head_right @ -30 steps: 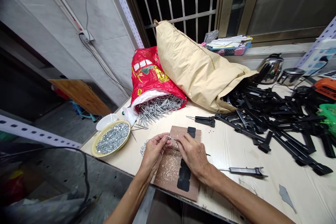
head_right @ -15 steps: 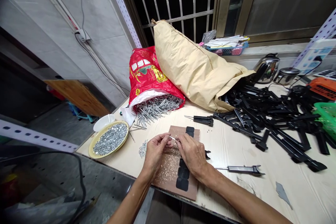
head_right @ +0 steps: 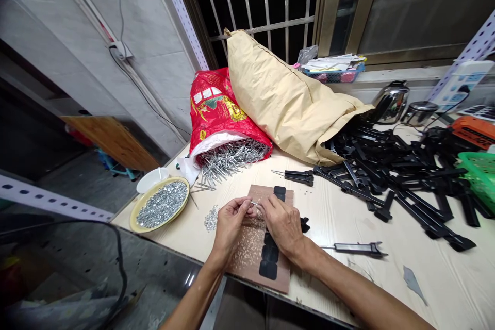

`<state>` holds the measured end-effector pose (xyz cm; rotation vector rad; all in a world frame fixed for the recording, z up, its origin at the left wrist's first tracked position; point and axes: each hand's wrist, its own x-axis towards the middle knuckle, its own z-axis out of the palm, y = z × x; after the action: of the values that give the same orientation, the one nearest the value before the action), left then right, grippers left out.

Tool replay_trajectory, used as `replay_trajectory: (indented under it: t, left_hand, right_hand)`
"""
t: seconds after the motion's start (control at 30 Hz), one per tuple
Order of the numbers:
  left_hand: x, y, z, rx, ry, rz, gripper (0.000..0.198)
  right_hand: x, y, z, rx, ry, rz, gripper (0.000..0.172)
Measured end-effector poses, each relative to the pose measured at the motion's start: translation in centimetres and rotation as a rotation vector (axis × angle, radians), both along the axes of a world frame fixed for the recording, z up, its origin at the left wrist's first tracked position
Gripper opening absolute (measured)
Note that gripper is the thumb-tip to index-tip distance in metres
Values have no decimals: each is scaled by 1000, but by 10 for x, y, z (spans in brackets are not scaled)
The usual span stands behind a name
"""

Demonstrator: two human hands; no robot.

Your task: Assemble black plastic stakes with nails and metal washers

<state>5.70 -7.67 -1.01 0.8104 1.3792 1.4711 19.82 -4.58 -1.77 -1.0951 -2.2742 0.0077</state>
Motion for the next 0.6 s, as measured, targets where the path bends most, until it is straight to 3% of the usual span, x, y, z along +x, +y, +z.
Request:
replay_trajectory:
  t: [0.23, 0.4, 0.6]
  left_hand:
    - [-1, -1, -2, 12, -26, -27, 28]
    - [-1, -2, -4, 23, -53, -33, 30]
    - [13, -3, -8, -36, -123, -59, 34]
  right_hand:
    - [1, 2, 1, -57, 16, 60, 25]
    - [4, 4, 5, -214, 143, 148, 17]
    - [24, 5, 8, -261, 91, 150, 22]
